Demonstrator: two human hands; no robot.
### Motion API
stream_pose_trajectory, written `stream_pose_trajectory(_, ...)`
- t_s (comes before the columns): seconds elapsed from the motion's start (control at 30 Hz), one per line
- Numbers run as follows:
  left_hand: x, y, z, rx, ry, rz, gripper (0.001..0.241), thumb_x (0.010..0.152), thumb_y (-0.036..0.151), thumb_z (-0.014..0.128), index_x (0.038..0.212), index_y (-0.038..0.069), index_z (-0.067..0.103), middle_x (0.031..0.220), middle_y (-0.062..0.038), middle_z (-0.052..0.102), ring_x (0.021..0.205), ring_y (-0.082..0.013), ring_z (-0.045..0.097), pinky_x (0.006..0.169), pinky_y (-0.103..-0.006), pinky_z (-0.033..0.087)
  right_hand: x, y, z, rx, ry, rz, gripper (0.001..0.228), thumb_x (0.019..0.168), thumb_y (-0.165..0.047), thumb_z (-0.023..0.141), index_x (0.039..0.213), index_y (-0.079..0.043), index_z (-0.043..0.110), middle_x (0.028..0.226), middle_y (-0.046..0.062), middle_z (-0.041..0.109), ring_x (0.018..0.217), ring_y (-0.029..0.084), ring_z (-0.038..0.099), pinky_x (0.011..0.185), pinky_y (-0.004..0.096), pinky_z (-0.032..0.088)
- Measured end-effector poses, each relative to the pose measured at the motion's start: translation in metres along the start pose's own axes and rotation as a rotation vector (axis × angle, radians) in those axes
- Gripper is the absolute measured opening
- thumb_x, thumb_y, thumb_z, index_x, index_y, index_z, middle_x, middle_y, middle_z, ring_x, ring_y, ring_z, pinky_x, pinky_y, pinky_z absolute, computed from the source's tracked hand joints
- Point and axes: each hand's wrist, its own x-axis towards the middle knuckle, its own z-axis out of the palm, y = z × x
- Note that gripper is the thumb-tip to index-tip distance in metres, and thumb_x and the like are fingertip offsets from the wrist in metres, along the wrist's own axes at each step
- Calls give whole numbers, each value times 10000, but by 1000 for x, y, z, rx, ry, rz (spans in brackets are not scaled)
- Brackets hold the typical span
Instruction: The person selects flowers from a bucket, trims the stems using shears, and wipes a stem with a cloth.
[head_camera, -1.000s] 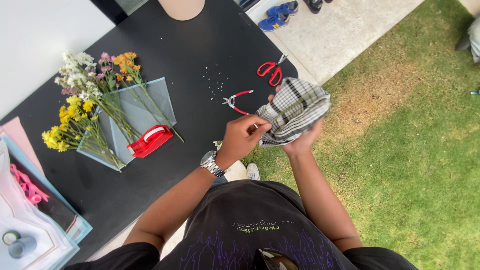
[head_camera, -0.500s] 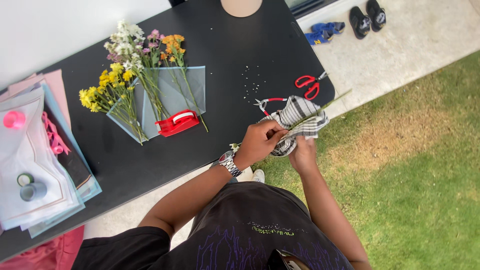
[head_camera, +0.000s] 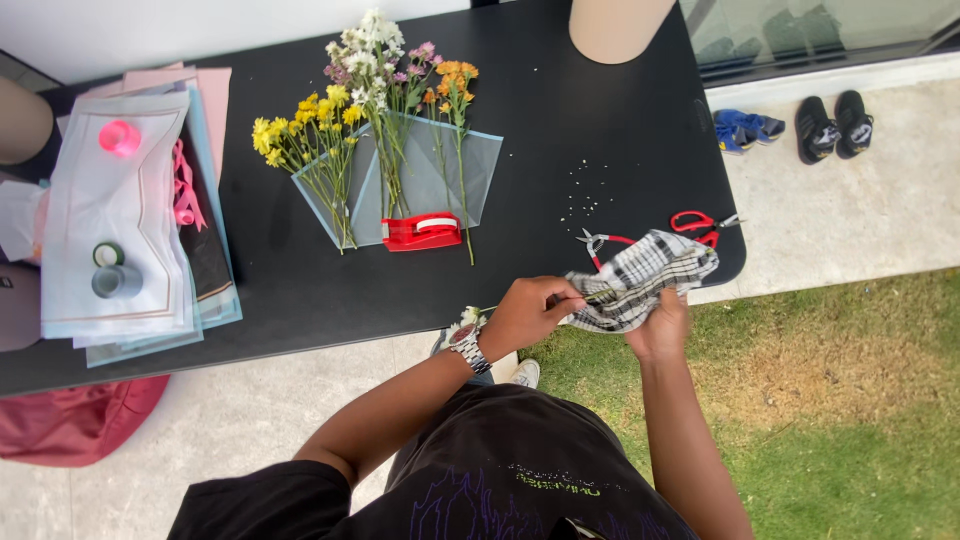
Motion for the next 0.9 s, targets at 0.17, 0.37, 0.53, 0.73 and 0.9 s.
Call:
stream_pose_trajectory(0.17, -18, -18, -32, 103, 175, -54, 64, 1046, 201, 818, 1024, 141, 826, 800, -113, 776, 697, -308, 774, 599, -406, 604, -2, 5, 92, 233, -5, 143, 641, 964, -514, 643, 1536, -224, 623, 1546, 47, 692, 1400, 301, 658, 1253, 574, 487)
stream_pose_trajectory(0.37, -45, -41, -94, 167, 333, -195, 132, 1100, 228, 779, 1018, 150, 847, 688, -99, 724, 585, -268, 714, 564, -378, 570, 162, 117, -8, 312, 41, 251, 733, 848, -251, 715, 1567, -130, 645, 1566, 112, 698, 1385, 331, 679, 1216, 555, 488)
stream_pose_trajectory(0.53, -70, -54, -136, 228, 397, -376, 121, 1044, 238, 826, 991, 136, 864, 730, -154, 765, 658, -350, 757, 608, -427, 580, 282, 129, 66, 236, 110, 252, 673, 1039, -171, 715, 1666, -51, 503, 1677, 207, 563, 1510, 406, 591, 1238, 611, 526)
stream_pose_trajectory(0.73, -75, -73, -167, 253, 406, -566, 125, 1047, 244, 818, 1015, 141, 879, 789, -147, 813, 716, -347, 783, 638, -433, 592, 335, 60, 233, 110, 74, 70, 933, 1160, -235, 736, 1810, -115, 78, 1859, 314, 84, 1701, 547, 169, 1339, 734, 210)
stream_pose_trajectory(0.9, -67, -85, -174, 286, 317, -571, 165, 1066, 289, 797, 1046, 152, 887, 856, -112, 852, 775, -337, 808, 684, -424, 628, 398, 143, 133, -844, 246, -124, 883, 1108, -420, 828, 1692, -154, 220, 1625, 295, 507, 1505, 484, 577, 1170, 684, 537)
